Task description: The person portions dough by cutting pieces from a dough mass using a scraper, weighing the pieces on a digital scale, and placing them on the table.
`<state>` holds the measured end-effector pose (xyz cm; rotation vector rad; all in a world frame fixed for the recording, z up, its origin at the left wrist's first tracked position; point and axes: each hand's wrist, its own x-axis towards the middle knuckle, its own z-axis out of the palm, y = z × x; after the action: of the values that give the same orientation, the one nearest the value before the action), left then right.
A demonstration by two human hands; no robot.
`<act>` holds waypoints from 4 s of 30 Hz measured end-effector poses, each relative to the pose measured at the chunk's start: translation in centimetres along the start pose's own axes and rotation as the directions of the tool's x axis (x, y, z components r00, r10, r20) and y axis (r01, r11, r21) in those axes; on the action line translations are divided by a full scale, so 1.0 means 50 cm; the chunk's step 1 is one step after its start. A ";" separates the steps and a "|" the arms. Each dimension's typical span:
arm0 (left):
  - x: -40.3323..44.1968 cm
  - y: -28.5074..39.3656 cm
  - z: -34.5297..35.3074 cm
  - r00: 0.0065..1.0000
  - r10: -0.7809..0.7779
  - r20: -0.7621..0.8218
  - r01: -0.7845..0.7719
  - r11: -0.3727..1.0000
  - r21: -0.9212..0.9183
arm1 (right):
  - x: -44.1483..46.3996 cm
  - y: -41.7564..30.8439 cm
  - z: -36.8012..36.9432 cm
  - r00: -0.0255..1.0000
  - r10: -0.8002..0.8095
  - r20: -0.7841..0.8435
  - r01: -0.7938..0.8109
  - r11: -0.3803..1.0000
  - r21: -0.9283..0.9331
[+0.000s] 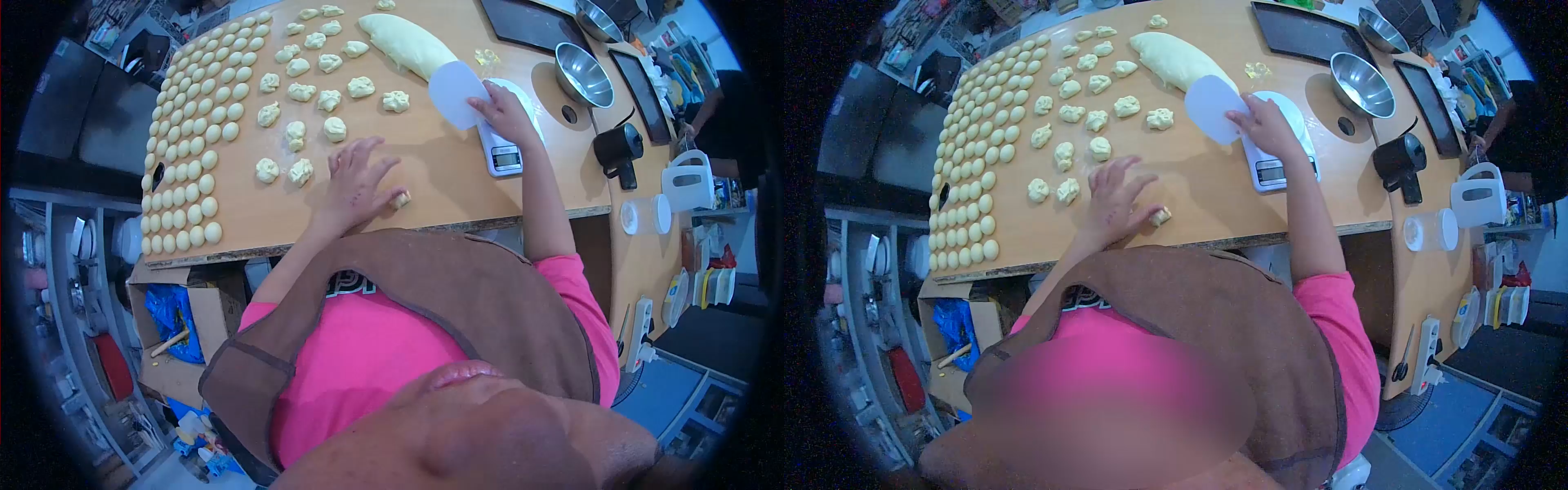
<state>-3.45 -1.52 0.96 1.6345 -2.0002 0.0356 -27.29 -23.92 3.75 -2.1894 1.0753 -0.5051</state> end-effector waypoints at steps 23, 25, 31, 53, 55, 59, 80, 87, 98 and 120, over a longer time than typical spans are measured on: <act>0.214 -0.079 0.016 0.922 -0.313 0.226 0.291 0.176 -0.940 | 0.111 0.077 -0.062 0.936 0.145 -0.322 -0.105 0.985 0.137; 0.298 -0.097 0.056 0.959 -0.252 0.132 0.202 0.278 -0.939 | 0.121 0.054 -0.061 0.921 0.115 -0.372 -0.086 0.992 0.095; 0.385 -0.129 0.188 0.811 0.345 0.473 -0.250 0.934 -0.254 | 0.103 0.086 -0.081 0.910 0.045 -0.411 -0.039 0.999 0.024; 0.459 -0.192 0.188 0.741 -0.425 0.520 0.334 -0.440 -0.834 | 0.520 0.100 0.069 0.964 0.238 0.116 -0.187 0.922 -0.338; 0.468 -0.210 0.217 0.774 -0.382 0.505 0.297 -0.486 -0.822 | 0.515 0.105 0.099 0.939 0.238 0.247 -0.165 0.945 -0.282; 0.472 -0.186 0.201 0.693 -0.375 0.616 0.438 -0.460 -0.772 | 0.423 0.011 0.045 0.997 -0.077 0.025 0.080 0.916 -0.393; 0.354 -0.008 0.235 0.896 -0.367 0.252 0.445 0.732 -0.516 | 0.001 -0.037 0.072 0.941 0.291 -0.173 -0.253 0.944 0.213; 0.261 0.005 0.197 0.978 0.057 0.202 -0.072 0.995 0.070 | -0.109 -0.030 0.046 0.900 0.232 -0.370 -0.260 0.965 -0.026; 0.260 0.002 0.187 0.984 0.057 -0.169 -0.016 0.971 0.238 | 0.008 -0.012 -0.003 0.949 -0.015 -0.314 0.023 1.000 0.021; 0.238 -0.018 0.164 0.985 0.023 0.170 -0.003 0.993 -0.115 | -0.007 -0.032 0.111 0.916 -0.294 -0.273 0.207 0.929 -0.306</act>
<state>-7.17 -15.36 -1.21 1.5983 -2.0982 -0.2176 -23.34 -20.83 0.83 -2.5716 1.0783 -0.8959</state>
